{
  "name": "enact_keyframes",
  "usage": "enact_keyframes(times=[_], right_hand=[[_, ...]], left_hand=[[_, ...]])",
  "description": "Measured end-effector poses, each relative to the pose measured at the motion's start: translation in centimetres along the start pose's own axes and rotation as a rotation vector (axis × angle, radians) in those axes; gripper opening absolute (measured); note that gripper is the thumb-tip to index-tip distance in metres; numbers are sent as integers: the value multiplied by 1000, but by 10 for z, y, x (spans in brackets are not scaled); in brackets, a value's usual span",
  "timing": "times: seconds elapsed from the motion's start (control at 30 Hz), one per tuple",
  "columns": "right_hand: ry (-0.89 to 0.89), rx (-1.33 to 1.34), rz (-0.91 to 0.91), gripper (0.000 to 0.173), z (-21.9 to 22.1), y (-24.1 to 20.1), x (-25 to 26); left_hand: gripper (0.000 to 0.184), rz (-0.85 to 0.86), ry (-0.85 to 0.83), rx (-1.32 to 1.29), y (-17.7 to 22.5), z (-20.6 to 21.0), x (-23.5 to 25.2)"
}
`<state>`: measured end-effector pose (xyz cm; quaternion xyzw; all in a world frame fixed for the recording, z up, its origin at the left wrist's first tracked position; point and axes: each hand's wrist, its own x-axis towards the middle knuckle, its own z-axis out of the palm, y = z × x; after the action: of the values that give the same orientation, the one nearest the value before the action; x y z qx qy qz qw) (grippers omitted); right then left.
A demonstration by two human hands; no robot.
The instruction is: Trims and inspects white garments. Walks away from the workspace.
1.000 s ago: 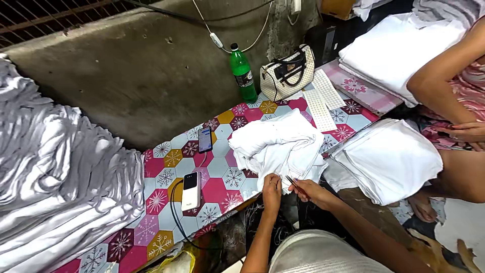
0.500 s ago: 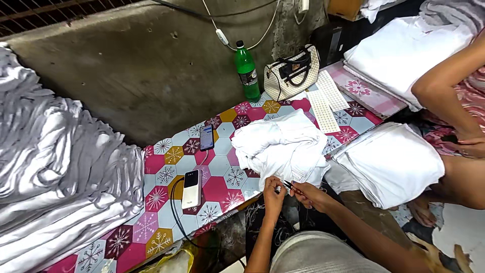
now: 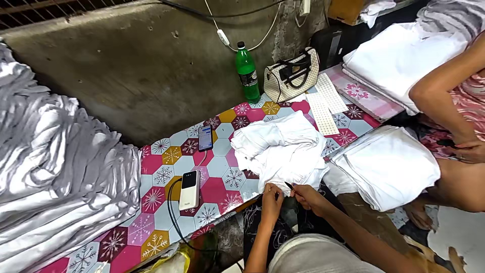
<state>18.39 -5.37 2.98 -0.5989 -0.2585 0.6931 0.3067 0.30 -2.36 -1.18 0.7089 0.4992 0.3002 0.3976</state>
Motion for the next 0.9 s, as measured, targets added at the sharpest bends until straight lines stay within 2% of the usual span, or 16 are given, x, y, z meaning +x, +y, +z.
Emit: enact_keyframes(times=[0.07,0.13,0.2,0.3,0.4,0.53,0.63,0.7,0.8,0.9], right_hand=[[-36,4,-15,44,-2,-7,-9],[-65,-6,-38,45,0,-15,-16],[-67,-34,-55,46,5,-21,-16],[-19,-68,-71,48,10,-21,-6],[51,-77,-66,51,3,-13,3],[79,-80,-58,51,-10,-6,6],[42,-91,-52,50,-13,-12,-4],[20,-103,-49,50,-12,-18,-11],[-5,-121,-66,49,-5,-22,-13],[25,-149,-79,50,0,-21,-7]], left_hand=[[16,-75,-9,43,13,-12,-2],[18,-34,93,48,19,-12,2],[16,119,179,59,12,1,12],[11,333,196,147,-7,24,28],[9,480,214,192,-21,28,33],[9,427,158,152,-29,20,18],[11,209,29,109,-14,6,3],[12,133,38,69,0,-1,0],[16,209,142,101,9,7,11],[12,355,180,206,-8,25,27]])
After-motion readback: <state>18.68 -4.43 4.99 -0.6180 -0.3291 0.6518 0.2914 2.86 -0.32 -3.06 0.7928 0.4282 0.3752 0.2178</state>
